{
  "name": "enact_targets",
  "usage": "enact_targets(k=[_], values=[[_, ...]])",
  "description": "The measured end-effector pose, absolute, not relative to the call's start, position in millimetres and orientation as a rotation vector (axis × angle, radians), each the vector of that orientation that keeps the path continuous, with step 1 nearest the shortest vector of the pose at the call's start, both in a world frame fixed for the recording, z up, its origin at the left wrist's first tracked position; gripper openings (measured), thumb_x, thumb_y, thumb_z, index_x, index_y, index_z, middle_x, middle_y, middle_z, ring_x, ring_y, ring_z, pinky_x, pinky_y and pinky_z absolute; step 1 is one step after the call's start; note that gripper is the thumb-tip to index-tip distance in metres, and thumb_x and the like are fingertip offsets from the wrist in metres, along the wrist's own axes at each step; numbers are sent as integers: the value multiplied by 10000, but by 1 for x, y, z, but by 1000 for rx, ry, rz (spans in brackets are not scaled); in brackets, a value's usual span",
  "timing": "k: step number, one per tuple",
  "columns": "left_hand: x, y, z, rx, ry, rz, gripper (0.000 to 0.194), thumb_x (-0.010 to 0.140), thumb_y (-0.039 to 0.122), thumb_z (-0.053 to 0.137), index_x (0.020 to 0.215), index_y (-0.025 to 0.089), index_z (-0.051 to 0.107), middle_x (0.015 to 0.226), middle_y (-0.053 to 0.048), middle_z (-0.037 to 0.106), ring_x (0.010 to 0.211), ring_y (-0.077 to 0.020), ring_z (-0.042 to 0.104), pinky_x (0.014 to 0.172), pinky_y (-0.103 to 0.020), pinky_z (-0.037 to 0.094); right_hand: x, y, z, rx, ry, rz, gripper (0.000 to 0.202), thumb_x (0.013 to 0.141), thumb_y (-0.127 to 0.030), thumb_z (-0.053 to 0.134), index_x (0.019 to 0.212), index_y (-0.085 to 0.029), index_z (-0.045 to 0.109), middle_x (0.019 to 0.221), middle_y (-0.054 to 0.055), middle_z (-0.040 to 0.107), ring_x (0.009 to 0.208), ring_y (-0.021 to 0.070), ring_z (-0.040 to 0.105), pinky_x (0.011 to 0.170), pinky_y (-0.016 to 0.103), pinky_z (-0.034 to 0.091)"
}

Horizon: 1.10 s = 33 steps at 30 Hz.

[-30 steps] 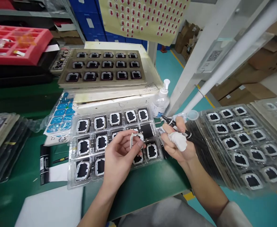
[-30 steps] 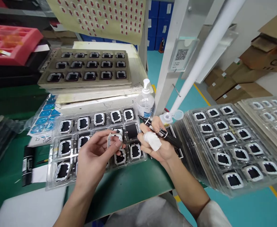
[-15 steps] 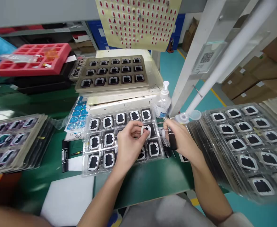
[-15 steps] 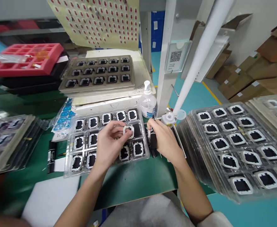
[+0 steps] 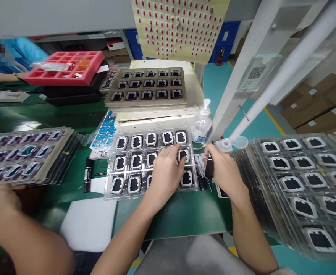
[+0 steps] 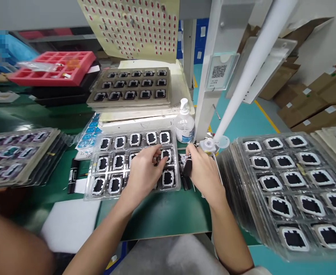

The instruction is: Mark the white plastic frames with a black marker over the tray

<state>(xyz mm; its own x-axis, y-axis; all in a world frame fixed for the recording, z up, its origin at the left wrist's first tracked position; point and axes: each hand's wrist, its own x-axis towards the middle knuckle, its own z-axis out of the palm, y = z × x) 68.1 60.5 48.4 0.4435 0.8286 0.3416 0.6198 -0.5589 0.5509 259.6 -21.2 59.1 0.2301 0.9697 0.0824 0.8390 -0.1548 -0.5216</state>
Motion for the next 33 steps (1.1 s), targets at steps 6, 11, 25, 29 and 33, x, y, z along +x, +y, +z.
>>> enact_targets(k=[6,11,25,29,33], values=[[8,93,76,2356,1493,934,219,1030,344,693,1174,205,783,974,-91,823,865,-280,739,804,-406,540,263,-19,58,-1897,-1507,207,151,1067,-391,610,1019,-265,542,885,5,661,721,209,575,675,312,360],[-66,157,80,2216,1995,647,253,957,389,748,1127,211,810,1094,-153,768,968,-357,718,818,-441,539,254,-16,48,-1616,-1505,281,51,1027,-302,643,1044,-265,613,858,-4,663,680,182,573,652,317,428],[-62,150,67,1944,1643,1127,179,937,329,776,840,217,676,841,-20,742,752,-189,672,770,-330,553,204,-9,34,-1210,-1604,217,270,1036,-178,713,1289,-265,677,957,27,709,766,179,675,714,334,551],[-32,118,76,1380,1113,1216,285,877,374,888,927,204,665,909,-29,780,772,-163,723,647,-253,587,200,-14,36,-1087,-1512,438,544,1138,-589,508,1566,-267,606,912,57,677,723,191,647,605,338,545],[-2,91,71,1147,889,1101,307,935,339,861,1100,233,624,883,-7,787,786,-155,766,664,-232,629,190,-16,40,-1021,-1464,453,556,1125,-612,512,1533,-263,656,990,100,704,827,237,679,666,385,582]])
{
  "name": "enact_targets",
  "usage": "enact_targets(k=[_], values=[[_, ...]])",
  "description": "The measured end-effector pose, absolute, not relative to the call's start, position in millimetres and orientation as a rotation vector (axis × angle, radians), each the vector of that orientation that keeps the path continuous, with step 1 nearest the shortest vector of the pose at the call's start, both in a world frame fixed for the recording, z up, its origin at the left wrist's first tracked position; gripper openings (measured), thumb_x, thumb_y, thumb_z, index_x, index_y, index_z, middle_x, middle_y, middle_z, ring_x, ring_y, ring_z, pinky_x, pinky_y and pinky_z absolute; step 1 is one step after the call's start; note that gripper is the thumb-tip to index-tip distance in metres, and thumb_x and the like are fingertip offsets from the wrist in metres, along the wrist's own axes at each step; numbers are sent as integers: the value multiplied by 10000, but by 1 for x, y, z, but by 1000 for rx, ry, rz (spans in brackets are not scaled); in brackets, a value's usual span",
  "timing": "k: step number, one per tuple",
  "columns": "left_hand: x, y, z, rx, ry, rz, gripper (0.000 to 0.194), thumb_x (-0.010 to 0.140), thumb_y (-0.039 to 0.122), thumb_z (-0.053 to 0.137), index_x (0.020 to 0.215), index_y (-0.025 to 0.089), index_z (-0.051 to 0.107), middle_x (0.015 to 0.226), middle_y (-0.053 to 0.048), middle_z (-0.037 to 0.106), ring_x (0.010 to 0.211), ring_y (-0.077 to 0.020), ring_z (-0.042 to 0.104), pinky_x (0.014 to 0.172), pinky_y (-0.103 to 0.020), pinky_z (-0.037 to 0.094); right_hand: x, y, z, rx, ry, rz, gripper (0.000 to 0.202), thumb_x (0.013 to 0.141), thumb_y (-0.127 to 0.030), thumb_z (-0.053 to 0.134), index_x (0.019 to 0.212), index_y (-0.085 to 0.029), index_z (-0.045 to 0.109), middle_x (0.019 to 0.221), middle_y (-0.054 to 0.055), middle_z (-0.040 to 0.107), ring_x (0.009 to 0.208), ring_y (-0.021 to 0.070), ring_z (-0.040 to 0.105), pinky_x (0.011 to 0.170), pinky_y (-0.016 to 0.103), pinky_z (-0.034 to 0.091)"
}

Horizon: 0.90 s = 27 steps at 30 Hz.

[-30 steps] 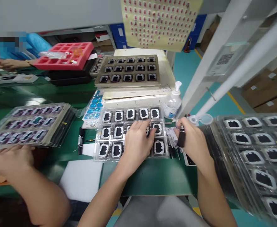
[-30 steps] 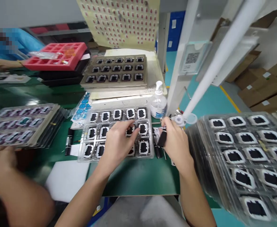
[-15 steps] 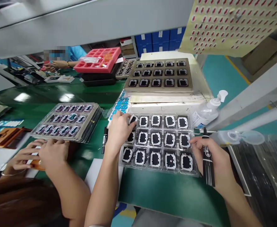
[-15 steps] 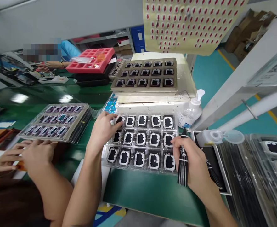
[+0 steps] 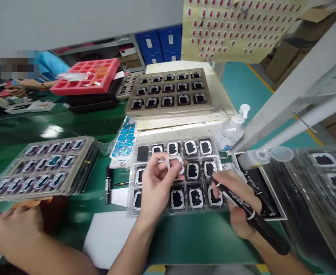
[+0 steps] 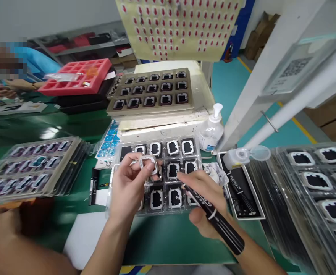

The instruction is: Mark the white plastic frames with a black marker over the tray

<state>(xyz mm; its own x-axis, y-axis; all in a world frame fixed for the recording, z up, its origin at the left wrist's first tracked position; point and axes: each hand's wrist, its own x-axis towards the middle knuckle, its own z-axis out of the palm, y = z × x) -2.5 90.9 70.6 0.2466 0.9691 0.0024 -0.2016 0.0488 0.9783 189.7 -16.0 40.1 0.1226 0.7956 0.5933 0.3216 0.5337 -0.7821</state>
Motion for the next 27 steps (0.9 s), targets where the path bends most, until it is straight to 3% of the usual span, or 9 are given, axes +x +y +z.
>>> enact_targets(k=[3,6,9,13,20,27], values=[[10,77,64,1159,859,1029,377,970,329,827,1291,237,650,857,3,786,787,-164,800,729,-259,676,175,-14,41,-1059,-1382,443,377,1107,-355,642,1470,-258,664,1068,91,727,871,215,720,758,381,634],[15,68,60,1226,846,1024,298,970,296,827,1235,208,724,876,-3,794,705,-135,792,710,-227,673,162,-10,38,-1054,-1191,456,358,1008,-166,731,1333,-274,627,1147,66,729,909,197,764,811,363,681],[16,61,55,1294,876,1052,276,973,249,822,1232,207,738,931,-24,821,756,-139,812,717,-203,661,158,-9,36,-1055,-1174,467,284,957,-115,753,1176,-255,638,1066,56,749,996,237,793,862,394,704],[12,55,44,1407,902,1081,285,1004,215,782,1284,232,733,1026,-44,841,891,-151,823,769,-192,644,159,-10,39,-1066,-1259,334,335,928,-50,753,1189,-235,657,996,57,786,1093,293,824,949,443,725],[8,51,35,1585,956,1001,296,1035,181,720,1315,275,743,724,46,691,565,-57,539,546,-149,430,162,-5,41,-1141,-1382,127,261,928,-42,743,1125,-208,697,975,69,790,1018,277,843,904,389,739],[8,49,33,1737,969,1052,351,1011,150,725,1340,273,736,731,47,696,574,-65,542,543,-155,435,165,-5,42,-1142,-1428,167,279,927,-21,733,1139,-195,681,958,60,771,1062,277,836,951,398,724]])
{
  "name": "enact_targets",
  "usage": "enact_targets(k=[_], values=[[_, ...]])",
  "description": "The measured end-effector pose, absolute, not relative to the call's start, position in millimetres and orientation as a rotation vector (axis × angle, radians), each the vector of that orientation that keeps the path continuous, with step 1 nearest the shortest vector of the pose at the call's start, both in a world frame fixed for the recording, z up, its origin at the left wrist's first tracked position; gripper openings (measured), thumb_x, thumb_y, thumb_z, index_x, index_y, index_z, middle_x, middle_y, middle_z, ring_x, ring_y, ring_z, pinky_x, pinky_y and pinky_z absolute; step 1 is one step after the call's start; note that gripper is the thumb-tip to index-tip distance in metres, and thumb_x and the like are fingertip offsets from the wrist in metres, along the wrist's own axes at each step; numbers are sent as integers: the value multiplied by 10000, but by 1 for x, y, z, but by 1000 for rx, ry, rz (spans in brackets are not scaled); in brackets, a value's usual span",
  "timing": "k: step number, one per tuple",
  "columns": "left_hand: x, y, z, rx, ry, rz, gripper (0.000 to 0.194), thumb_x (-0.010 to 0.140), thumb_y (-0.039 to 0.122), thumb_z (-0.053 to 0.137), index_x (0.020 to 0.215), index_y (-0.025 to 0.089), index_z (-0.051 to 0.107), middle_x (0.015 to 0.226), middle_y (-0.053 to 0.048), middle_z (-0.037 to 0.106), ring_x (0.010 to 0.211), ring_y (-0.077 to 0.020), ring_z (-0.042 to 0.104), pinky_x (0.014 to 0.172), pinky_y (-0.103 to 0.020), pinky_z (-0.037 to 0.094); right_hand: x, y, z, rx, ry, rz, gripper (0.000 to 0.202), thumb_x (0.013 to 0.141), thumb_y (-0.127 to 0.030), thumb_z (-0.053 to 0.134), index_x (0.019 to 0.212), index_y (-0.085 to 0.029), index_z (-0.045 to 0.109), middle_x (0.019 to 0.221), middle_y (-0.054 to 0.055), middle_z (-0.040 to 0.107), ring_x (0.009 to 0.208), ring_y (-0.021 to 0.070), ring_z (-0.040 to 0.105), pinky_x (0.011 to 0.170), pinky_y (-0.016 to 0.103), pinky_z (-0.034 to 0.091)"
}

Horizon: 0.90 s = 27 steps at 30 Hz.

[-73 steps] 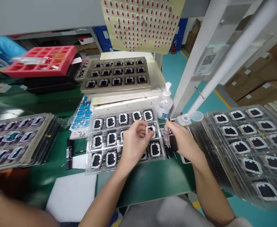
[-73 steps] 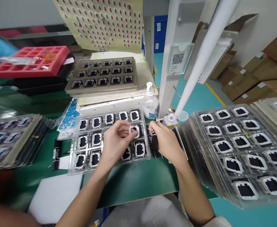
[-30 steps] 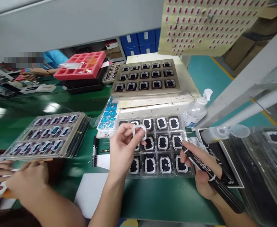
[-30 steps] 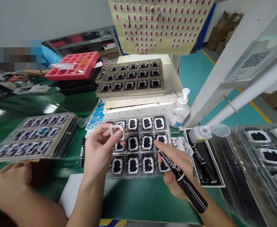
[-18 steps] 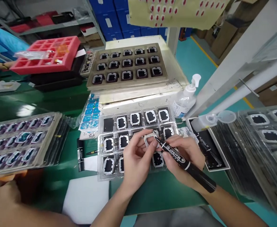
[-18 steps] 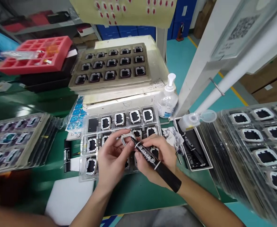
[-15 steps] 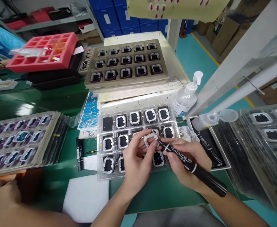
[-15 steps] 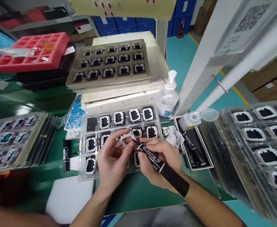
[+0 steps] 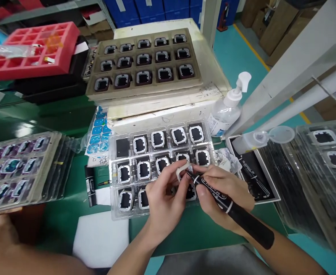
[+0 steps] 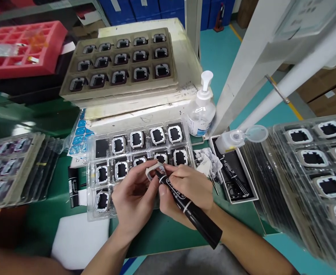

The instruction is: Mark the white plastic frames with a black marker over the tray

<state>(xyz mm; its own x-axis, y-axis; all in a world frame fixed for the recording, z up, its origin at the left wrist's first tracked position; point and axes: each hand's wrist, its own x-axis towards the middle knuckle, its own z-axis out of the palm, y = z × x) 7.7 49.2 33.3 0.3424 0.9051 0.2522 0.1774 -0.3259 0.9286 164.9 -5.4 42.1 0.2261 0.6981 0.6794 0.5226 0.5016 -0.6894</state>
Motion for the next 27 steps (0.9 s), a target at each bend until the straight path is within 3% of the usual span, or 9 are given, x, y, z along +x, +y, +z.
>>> enact_targets(k=[8,27], values=[[8,48,33,1878,965,1125,384,992,123,733,1349,262,749,940,-30,828,641,-89,672,562,-176,505,163,-5,45,-1133,-1400,168,276,915,-13,731,1119,-197,698,980,71,782,1029,287,842,855,381,751],[9,47,35,2013,988,1146,380,990,105,716,1352,217,734,849,1,802,561,-67,622,518,-164,463,164,-4,40,-1108,-1423,147,294,905,-6,740,1129,-189,687,964,66,770,1009,262,838,889,360,740]])
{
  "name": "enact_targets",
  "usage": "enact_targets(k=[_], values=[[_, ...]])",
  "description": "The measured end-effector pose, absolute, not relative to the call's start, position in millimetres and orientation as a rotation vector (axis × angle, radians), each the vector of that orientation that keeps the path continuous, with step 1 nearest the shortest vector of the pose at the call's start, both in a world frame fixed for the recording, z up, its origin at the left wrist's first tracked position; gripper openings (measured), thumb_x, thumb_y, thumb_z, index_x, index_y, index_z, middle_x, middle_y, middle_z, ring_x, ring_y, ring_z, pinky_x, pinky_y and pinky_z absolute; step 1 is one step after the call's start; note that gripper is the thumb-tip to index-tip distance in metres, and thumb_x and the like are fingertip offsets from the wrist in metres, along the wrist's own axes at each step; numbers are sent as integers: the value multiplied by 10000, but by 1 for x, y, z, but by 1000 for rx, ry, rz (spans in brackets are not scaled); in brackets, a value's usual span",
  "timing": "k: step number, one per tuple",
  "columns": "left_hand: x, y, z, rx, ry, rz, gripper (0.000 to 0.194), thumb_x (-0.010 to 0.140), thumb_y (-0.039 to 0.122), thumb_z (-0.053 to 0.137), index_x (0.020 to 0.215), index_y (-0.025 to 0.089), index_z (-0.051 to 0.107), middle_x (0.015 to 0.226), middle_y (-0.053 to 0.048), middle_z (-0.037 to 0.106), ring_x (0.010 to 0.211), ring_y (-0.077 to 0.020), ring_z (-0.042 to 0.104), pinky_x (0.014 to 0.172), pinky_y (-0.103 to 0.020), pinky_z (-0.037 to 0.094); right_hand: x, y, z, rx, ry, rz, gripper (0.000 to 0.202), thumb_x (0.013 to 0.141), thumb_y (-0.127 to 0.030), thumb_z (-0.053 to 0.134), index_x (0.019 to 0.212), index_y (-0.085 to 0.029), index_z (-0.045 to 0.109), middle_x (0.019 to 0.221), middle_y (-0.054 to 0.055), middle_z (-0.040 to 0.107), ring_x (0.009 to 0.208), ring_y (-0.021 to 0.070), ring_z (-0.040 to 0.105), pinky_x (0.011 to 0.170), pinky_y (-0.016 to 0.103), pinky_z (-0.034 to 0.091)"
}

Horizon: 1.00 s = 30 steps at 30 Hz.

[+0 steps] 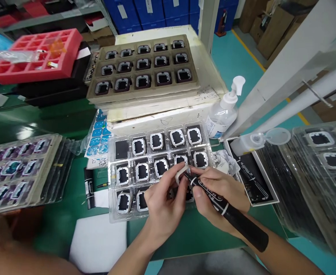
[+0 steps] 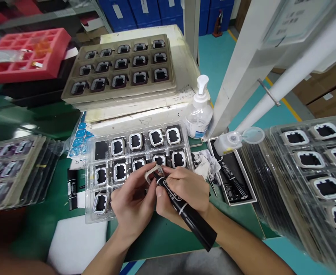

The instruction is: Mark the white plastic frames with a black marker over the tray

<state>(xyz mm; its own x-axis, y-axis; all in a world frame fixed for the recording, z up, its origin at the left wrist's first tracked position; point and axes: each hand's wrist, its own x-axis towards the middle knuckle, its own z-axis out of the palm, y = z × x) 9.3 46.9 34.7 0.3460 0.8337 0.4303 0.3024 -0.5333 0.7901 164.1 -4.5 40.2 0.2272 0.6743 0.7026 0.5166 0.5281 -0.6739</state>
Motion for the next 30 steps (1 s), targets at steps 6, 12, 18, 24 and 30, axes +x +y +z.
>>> enact_targets(k=[6,12,18,24,30], values=[[8,46,33,2006,1017,1124,380,987,121,728,1356,213,746,763,16,761,539,-71,589,514,-170,457,165,-7,36,-1149,-1425,128,298,908,-21,749,1143,-189,676,992,74,782,998,260,838,883,362,745],[7,46,33,2033,1001,1109,400,989,108,724,1376,207,739,865,-25,815,608,-91,670,566,-180,522,166,-3,39,-1079,-1437,117,246,910,-7,737,1075,-174,664,921,75,754,912,259,835,859,378,756],[7,45,32,2057,1016,1131,408,980,108,741,1374,213,748,814,1,788,567,-72,621,542,-169,492,163,-3,37,-1092,-1409,100,228,940,-32,729,1101,-181,668,947,72,757,951,255,837,873,378,757],[6,45,31,2051,1022,1129,419,977,116,750,1382,221,754,859,-19,815,617,-91,688,565,-168,527,163,-3,37,-1095,-1399,89,217,928,-47,742,1072,-193,671,924,58,765,943,244,847,858,326,746],[6,46,31,2016,1029,1117,386,978,145,752,1357,215,769,861,-18,817,627,-99,703,570,-168,549,164,-4,39,-1125,-1395,87,265,908,-31,730,1101,-206,677,948,49,788,950,238,848,854,324,744]])
